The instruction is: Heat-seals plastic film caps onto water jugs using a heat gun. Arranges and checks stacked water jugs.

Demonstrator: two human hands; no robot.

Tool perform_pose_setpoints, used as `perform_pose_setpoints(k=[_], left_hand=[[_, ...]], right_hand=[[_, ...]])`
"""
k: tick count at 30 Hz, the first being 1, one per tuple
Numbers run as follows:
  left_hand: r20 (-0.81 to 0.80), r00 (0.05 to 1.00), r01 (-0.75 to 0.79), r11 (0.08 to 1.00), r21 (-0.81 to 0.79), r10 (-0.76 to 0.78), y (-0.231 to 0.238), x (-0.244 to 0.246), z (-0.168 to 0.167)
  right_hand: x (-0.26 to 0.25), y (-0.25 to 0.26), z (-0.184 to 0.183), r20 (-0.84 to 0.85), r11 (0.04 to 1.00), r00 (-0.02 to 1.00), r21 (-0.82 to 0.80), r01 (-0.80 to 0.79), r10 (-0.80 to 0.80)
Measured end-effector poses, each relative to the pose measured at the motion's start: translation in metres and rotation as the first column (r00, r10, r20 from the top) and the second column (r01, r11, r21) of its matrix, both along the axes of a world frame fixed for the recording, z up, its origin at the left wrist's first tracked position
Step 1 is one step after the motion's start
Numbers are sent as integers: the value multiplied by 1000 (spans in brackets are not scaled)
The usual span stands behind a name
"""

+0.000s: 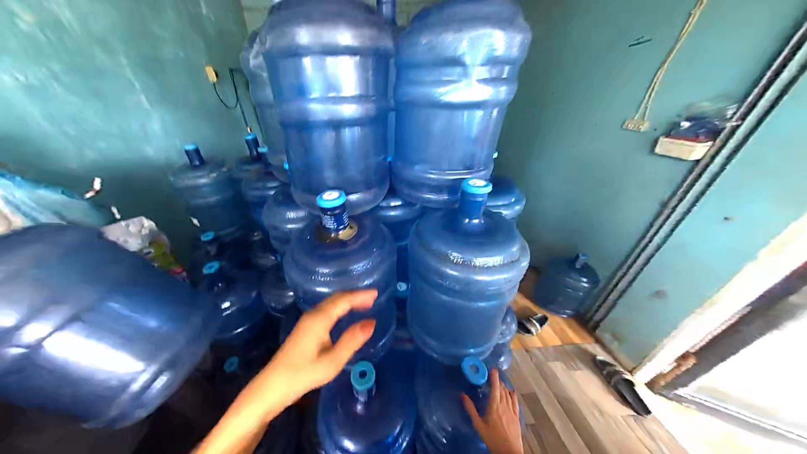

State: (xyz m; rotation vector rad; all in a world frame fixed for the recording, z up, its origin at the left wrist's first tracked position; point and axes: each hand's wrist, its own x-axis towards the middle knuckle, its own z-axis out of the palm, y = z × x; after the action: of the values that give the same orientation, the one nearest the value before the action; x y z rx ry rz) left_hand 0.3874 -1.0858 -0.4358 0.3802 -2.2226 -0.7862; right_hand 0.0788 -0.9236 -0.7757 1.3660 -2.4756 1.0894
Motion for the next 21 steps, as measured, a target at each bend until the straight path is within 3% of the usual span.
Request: perform_pose_setpoints(k=[7, 11, 15, 19, 21], left_hand=[[-95, 986, -158, 963, -218, 140, -56, -147, 201], [-171, 942, -323, 917, -234, 288, -104, -233, 287], [-195, 909, -406, 891, -204, 369, -141, -300, 342], [-186, 857, -511, 836, -198, 480, -175, -334, 360], [-107, 784, -612, 733, -299, 611, -220, -343, 374]], right_hand=[[-21, -5, 1, 108, 979, 994, 198, -54, 33], [-19, -9, -10, 135, 985, 988, 144, -94, 74], [-21, -10, -16, 131, 992, 989, 99, -84, 70], [-24, -13, -28, 75, 997, 996, 57, -44, 39], [-23, -13, -32, 44, 999, 999, 41, -25, 23]])
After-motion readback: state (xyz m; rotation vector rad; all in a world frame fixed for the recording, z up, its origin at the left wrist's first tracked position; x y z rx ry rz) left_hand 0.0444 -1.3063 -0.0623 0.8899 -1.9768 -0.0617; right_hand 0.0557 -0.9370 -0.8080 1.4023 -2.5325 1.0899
